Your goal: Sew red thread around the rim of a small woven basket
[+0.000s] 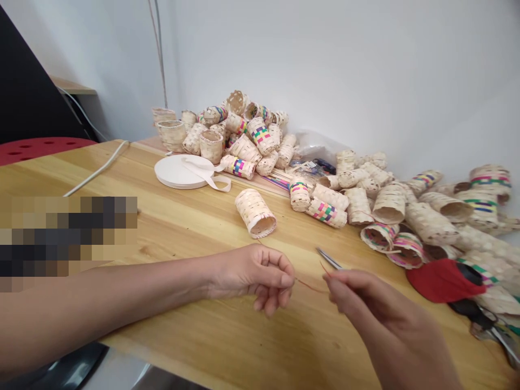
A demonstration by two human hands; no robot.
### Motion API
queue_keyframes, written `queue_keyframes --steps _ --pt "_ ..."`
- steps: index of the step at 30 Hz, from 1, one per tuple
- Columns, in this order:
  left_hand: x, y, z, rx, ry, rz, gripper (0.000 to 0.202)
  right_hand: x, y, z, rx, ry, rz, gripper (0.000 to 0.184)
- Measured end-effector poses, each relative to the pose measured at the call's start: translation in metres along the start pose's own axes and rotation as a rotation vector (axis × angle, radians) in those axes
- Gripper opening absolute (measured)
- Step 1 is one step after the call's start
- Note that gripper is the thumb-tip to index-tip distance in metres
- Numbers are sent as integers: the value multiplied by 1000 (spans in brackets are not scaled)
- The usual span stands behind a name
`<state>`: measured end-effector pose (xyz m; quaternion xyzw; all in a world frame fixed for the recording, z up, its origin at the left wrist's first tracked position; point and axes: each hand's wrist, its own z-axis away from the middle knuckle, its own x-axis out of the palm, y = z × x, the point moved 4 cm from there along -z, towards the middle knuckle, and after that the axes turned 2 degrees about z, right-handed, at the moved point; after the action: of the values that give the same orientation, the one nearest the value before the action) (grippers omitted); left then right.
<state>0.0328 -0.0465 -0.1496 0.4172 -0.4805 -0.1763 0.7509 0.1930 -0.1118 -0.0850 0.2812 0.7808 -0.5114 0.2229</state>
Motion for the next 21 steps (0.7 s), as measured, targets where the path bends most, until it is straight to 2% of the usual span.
queue_keyframes --steps 3,8,11,14,18,21 --pt "-1 1 0 7 13 -13 31 17 15 -16 165 -32 -73 20" --pt "-4 1 -1 6 -6 -9 32 32 15 -17 292 -127 -240 21" --pt "-5 1 -2 13 -20 -11 32 37 13 -18 276 -180 -278 20" --pt "-5 2 -3 30 -15 2 32 38 15 -22 242 -184 -220 22" --pt "-8 3 -3 65 42 -18 31 39 16 -25 203 -177 -141 24" --pt "-10 4 -4 89 87 -52 32 40 16 -27 191 -87 -167 21"
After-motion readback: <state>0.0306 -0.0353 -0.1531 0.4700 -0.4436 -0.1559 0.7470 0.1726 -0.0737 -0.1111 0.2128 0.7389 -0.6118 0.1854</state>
